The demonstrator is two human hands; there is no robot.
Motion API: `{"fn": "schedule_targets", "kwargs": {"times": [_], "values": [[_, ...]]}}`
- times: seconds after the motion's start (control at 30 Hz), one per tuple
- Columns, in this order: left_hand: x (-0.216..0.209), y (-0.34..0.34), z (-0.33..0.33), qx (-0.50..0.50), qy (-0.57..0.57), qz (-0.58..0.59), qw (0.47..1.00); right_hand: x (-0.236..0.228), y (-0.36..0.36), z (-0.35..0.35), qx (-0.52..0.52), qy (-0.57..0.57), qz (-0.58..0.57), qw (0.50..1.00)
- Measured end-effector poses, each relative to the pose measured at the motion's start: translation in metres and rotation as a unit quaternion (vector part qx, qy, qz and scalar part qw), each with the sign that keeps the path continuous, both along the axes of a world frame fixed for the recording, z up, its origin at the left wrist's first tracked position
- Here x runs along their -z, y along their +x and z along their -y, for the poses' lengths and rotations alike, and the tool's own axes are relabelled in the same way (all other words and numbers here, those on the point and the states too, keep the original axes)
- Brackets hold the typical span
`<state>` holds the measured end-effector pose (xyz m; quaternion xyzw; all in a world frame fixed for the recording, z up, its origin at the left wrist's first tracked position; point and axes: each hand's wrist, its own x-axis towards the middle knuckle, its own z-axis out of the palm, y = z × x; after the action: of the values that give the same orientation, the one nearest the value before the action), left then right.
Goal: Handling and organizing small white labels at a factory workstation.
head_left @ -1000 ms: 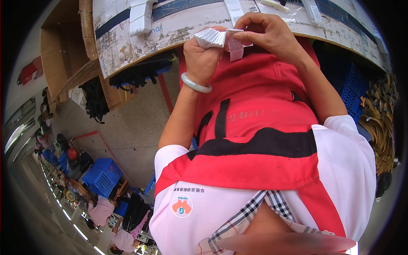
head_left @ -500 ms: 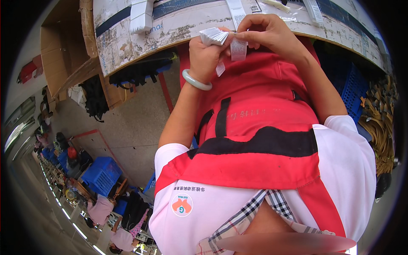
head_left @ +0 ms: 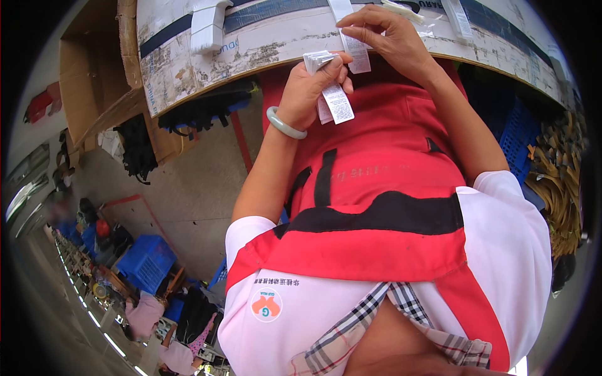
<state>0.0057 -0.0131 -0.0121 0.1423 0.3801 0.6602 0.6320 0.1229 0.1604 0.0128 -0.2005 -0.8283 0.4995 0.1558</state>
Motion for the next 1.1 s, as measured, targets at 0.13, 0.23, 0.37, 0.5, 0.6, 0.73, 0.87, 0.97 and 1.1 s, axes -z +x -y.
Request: {"fn": "schedule_targets", "kwargs": {"times": [0.13, 0.23, 0.37, 0.5, 0.6, 0.73, 0.87, 0.97, 1.1], "values": [[0.000, 0.004, -0.005, -0.029, 0.000, -0.011, 1.000, 0.017, -0.014, -0.022, 0.060, 0.239, -0.010, 0.969], [0.001, -0.004, -0.004, -0.014, -0.023, -0.041, 0.999, 0.022, -0.017, -0.017, 0.069, 0.215, -0.074, 0.971], [-0.003, -0.004, -0.010, -0.129, -0.093, -0.243, 0.957, 0.010, -0.011, -0.008, 0.039, 0.104, -0.054, 0.992], [-0.007, -0.010, -0.020, -0.237, 0.053, -0.441, 0.864, 0.008, -0.009, -0.002, -0.079, 0.067, -0.328, 0.939], [-0.010, -0.013, -0.016, -0.197, 0.065, -0.453, 0.867, -0.010, 0.000, 0.005, -0.058, -0.035, -0.062, 0.996], [-0.017, -0.009, -0.013, -0.181, 0.022, -0.383, 0.906, -0.015, 0.008, 0.014, -0.020, -0.028, -0.055, 0.998], [-0.024, -0.005, -0.011, -0.166, -0.006, -0.296, 0.941, -0.010, 0.012, 0.014, -0.037, -0.019, -0.047, 0.998], [-0.022, -0.006, -0.009, -0.161, -0.004, -0.323, 0.933, -0.016, 0.011, 0.014, -0.036, -0.043, -0.025, 0.998], [-0.018, -0.005, -0.006, -0.168, 0.009, -0.327, 0.930, -0.018, 0.011, 0.016, -0.037, -0.096, -0.003, 0.995]]}}
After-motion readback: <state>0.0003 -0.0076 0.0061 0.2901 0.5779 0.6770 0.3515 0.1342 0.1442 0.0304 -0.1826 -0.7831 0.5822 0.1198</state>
